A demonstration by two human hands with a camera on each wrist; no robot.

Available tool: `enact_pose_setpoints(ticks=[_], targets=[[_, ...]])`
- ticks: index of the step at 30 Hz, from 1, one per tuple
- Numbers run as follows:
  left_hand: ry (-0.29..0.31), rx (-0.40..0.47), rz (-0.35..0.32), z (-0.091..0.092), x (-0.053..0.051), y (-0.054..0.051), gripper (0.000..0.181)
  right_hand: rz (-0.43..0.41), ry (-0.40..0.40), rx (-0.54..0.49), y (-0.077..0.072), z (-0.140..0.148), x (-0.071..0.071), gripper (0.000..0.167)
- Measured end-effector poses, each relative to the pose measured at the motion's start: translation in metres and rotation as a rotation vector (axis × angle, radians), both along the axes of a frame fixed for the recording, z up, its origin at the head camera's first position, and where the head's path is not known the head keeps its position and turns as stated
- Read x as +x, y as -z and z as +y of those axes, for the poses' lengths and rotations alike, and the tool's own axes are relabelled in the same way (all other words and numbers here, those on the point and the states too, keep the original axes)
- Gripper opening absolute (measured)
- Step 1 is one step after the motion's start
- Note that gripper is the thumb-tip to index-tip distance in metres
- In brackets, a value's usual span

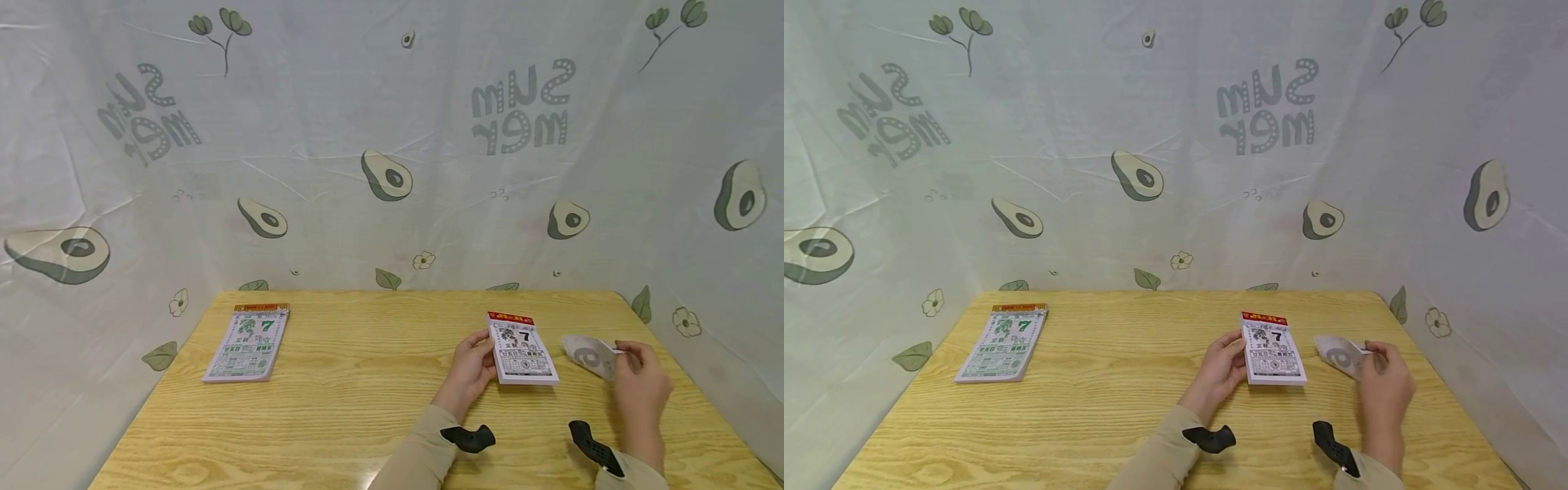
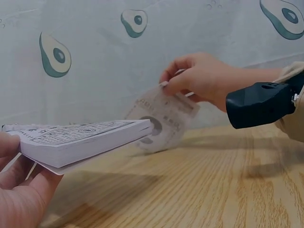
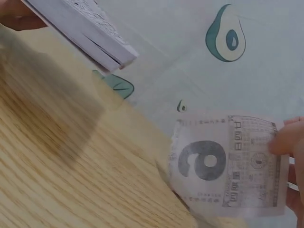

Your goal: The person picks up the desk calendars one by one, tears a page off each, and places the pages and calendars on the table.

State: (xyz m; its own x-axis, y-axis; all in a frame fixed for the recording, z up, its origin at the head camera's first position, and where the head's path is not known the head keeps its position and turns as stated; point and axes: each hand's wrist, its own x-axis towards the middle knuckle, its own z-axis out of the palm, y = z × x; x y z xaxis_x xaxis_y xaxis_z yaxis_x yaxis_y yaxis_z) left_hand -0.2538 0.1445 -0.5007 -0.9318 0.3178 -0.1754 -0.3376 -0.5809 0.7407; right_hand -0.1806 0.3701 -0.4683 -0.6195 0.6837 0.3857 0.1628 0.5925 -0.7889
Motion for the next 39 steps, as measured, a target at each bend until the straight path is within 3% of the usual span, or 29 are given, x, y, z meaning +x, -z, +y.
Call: enact_pose_setpoints(ticks=[3, 10, 15, 18, 26, 30, 39], targets=[[0.002, 0.005, 0.003, -0.002, -0.001, -0.001, 0.03, 0.048, -0.022, 0.004, -0.001, 0.002, 0.003, 0.016], [-0.015, 0.004, -0.003, -0.009, -0.005, -0.001, 0.031, -0.238, -0.364, 0.115, -0.005, 0.0, 0.013, 0.018], [-0.025, -0.005, -0.011, -0.011, -0.007, -0.001, 0.029, -0.313, -0.481, 0.221, -0.004, -0.005, 0.011, 0.016], [-0.019, -0.017, -0.005, -0.01, -0.006, -0.002, 0.028, -0.315, -0.518, 0.276, -0.002, -0.007, 0.009, 0.012], [-0.025, -0.04, -0.005, -0.011, -0.006, -0.002, 0.03, -0.435, -0.622, 0.341, 0.006, -0.013, -0.001, 0.012], [-0.026, -0.047, -0.001, -0.011, -0.006, -0.002, 0.03, -0.481, -0.665, 0.357, 0.006, -0.016, -0.003, 0.025], [-0.033, -0.097, 0.023, -0.005, -0.006, 0.002, 0.026, -0.445, -0.739, 0.468, 0.013, -0.008, -0.004, 0.045]])
